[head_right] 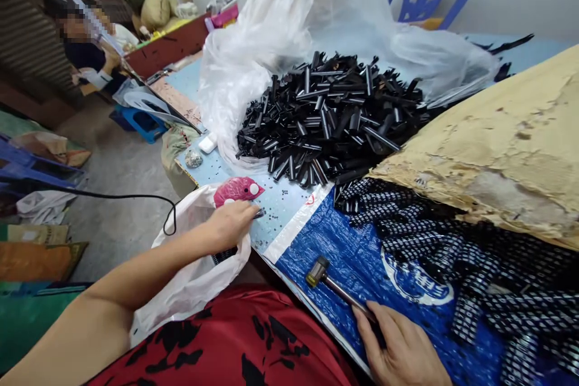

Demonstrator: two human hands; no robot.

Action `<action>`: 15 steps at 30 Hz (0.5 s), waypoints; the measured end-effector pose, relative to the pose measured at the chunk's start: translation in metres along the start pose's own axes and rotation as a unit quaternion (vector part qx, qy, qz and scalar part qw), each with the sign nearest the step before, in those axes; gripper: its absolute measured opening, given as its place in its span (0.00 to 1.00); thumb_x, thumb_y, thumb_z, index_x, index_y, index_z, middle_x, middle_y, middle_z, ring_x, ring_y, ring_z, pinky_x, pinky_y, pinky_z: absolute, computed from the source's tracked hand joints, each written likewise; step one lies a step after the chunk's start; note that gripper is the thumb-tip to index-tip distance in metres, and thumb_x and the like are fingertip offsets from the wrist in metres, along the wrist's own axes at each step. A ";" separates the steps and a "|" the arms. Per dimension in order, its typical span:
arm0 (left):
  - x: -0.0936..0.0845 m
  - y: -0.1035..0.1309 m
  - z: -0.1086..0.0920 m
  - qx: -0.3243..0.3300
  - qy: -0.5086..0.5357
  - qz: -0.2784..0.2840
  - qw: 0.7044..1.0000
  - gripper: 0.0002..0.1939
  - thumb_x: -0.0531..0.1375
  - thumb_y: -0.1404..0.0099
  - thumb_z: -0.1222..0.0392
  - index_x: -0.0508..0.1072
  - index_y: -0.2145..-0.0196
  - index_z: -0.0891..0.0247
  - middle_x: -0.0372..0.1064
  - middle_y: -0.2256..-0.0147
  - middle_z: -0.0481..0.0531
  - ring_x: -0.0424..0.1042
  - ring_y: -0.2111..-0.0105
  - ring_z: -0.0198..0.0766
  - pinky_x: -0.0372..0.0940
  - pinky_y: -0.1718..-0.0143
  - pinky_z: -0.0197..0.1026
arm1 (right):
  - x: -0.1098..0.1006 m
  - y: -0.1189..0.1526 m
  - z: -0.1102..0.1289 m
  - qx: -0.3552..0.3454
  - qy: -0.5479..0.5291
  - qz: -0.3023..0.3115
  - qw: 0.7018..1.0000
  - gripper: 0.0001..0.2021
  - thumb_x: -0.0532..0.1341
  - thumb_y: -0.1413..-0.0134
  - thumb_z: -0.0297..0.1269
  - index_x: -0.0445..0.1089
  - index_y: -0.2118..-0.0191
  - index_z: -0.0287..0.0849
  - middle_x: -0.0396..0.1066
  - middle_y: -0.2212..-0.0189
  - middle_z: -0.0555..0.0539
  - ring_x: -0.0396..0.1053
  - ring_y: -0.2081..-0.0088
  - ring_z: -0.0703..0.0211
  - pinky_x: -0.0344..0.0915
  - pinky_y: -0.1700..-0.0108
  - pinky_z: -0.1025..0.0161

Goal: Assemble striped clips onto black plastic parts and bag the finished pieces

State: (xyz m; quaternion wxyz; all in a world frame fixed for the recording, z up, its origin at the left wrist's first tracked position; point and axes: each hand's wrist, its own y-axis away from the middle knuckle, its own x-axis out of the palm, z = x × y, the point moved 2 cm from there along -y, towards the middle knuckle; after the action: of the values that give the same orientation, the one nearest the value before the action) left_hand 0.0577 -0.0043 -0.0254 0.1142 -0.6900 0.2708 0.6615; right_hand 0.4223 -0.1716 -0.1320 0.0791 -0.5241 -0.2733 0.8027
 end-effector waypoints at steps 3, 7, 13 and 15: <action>-0.028 0.033 0.029 0.004 0.125 0.060 0.990 0.15 0.62 0.30 0.49 0.77 0.52 0.60 0.76 0.57 0.57 0.75 0.56 0.47 0.68 0.55 0.45 | 0.003 0.002 -0.003 0.000 -0.004 0.002 1.000 0.16 0.61 0.37 0.42 0.77 0.46 0.47 0.80 0.61 0.43 0.77 0.63 0.49 0.72 0.57 0.53; -0.051 -0.021 0.058 -0.074 0.256 -0.135 0.954 0.27 0.59 0.28 0.43 0.71 0.39 0.61 0.73 0.43 0.61 0.73 0.44 0.48 0.65 0.43 0.48 | 0.002 -0.003 -0.001 -0.012 -0.008 -0.003 1.000 0.14 0.61 0.36 0.41 0.77 0.48 0.48 0.80 0.61 0.43 0.77 0.63 0.49 0.73 0.58 0.53; -0.086 -0.188 0.113 -0.214 0.248 -0.309 0.893 0.34 0.59 0.28 0.45 0.65 0.35 0.74 0.68 0.38 0.70 0.68 0.39 0.51 0.59 0.36 0.48 | -0.006 -0.022 0.013 0.014 0.008 -0.029 0.999 0.10 0.62 0.32 0.43 0.75 0.53 0.44 0.79 0.64 0.45 0.78 0.64 0.54 0.75 0.61 0.59; -0.097 -0.227 0.129 -0.242 0.248 -0.275 0.896 0.37 0.58 0.29 0.40 0.64 0.34 0.74 0.67 0.37 0.70 0.66 0.38 0.53 0.58 0.35 0.50 | -0.008 -0.027 0.017 0.026 0.009 -0.042 0.999 0.09 0.62 0.32 0.41 0.75 0.54 0.44 0.79 0.64 0.46 0.77 0.65 0.56 0.75 0.62 0.60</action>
State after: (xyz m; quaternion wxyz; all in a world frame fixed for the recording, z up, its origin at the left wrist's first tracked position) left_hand 0.0697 0.2717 0.0105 0.0501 -0.8851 -0.0793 0.4559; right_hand 0.4059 -0.1579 -0.1063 0.1290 -0.5174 -0.2730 0.8007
